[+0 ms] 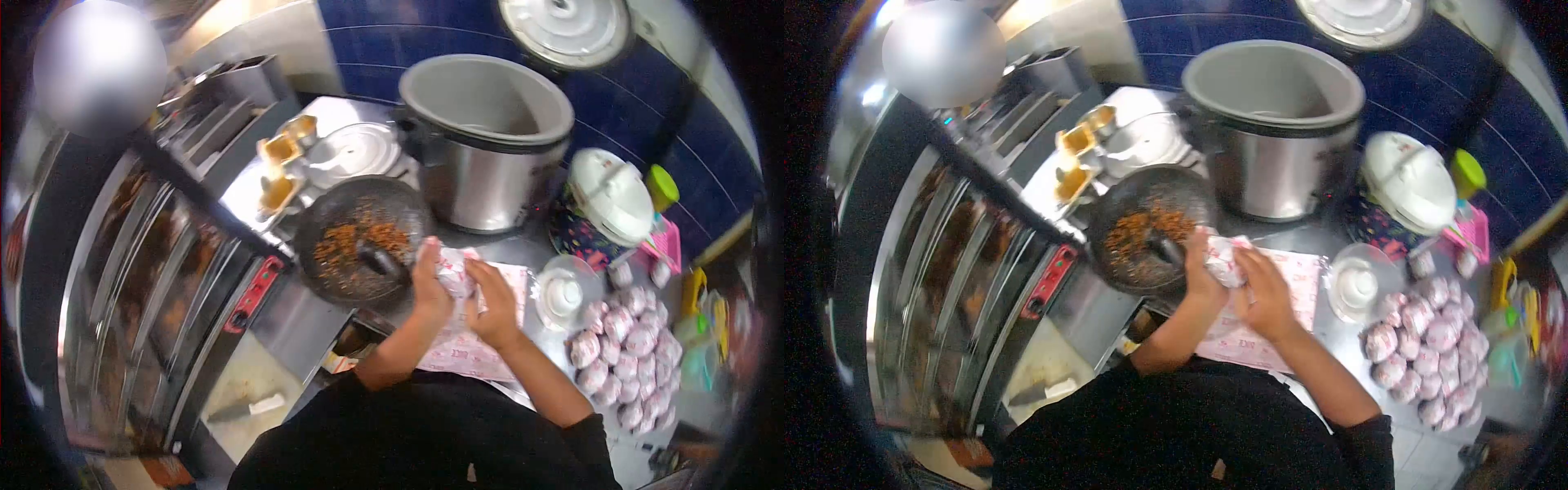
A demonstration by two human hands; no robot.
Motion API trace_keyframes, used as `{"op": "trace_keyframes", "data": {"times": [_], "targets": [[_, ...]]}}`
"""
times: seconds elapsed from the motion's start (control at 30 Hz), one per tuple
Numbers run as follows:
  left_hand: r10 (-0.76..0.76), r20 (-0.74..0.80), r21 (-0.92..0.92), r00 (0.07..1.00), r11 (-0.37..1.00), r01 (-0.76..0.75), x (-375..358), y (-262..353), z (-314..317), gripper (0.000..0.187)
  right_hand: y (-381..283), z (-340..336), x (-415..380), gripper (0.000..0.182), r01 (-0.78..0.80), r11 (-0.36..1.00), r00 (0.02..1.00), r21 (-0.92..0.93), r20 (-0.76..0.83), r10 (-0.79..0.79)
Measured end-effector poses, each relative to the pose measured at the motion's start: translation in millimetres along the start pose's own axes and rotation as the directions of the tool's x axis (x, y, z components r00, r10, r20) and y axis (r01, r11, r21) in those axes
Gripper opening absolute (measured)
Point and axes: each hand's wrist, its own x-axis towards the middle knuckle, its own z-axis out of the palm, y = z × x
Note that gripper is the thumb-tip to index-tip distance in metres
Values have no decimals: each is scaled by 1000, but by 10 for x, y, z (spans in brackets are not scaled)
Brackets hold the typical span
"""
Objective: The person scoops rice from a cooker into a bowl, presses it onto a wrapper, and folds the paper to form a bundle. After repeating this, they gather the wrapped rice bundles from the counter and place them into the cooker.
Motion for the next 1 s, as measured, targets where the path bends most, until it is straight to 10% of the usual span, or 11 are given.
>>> {"op": "trace_keyframes", "data": {"times": [0.03, 0.1, 0.13, 0.27, 0.37, 0.5, 0.8, 0.87, 1.0], "targets": [[348, 152, 338, 925, 861, -379, -1, -24, 4, 23, -68, 26, -42, 51, -95, 985, 995, 144, -25, 100], [346, -108, 427, 932, 863, -270, -173, -60, 248, 36, -216, 103, -28, 60, -212, 944, 963, 251, -107, 245], [351, 244, 512, 904, 745, -427, -145, -45, 168, 35, -298, 124, 31, 62, -245, 946, 943, 213, -173, 284], [476, 645, 409, 597, 445, -797, 162, -381, -174, 41, -384, 17, 167, 46, -260, 893, 815, 367, -413, 406], [58, 442, 472, 895, 834, -287, -327, -176, 527, 49, -327, 53, 106, 38, -346, 891, 671, 295, -585, 455], [57, 703, 466, 709, 716, -520, -389, -290, 749, 48, -373, -96, 88, 37, -415, 875, 576, 250, -672, 465], [-288, 660, 480, 694, 872, -95, -927, -798, 734, 49, -621, -494, -382, 34, -559, 828, 382, 37, -875, 297], [-197, 904, 353, 380, 846, -400, -1001, -961, 705, 47, -639, -628, -570, 33, -560, 825, 322, 73, -899, 297], [-495, 722, 671, 484, 673, -313, -1541, -1440, 886, 39, -564, -1190, -1094, 32, -617, 750, 187, 238, -881, 434]]}}
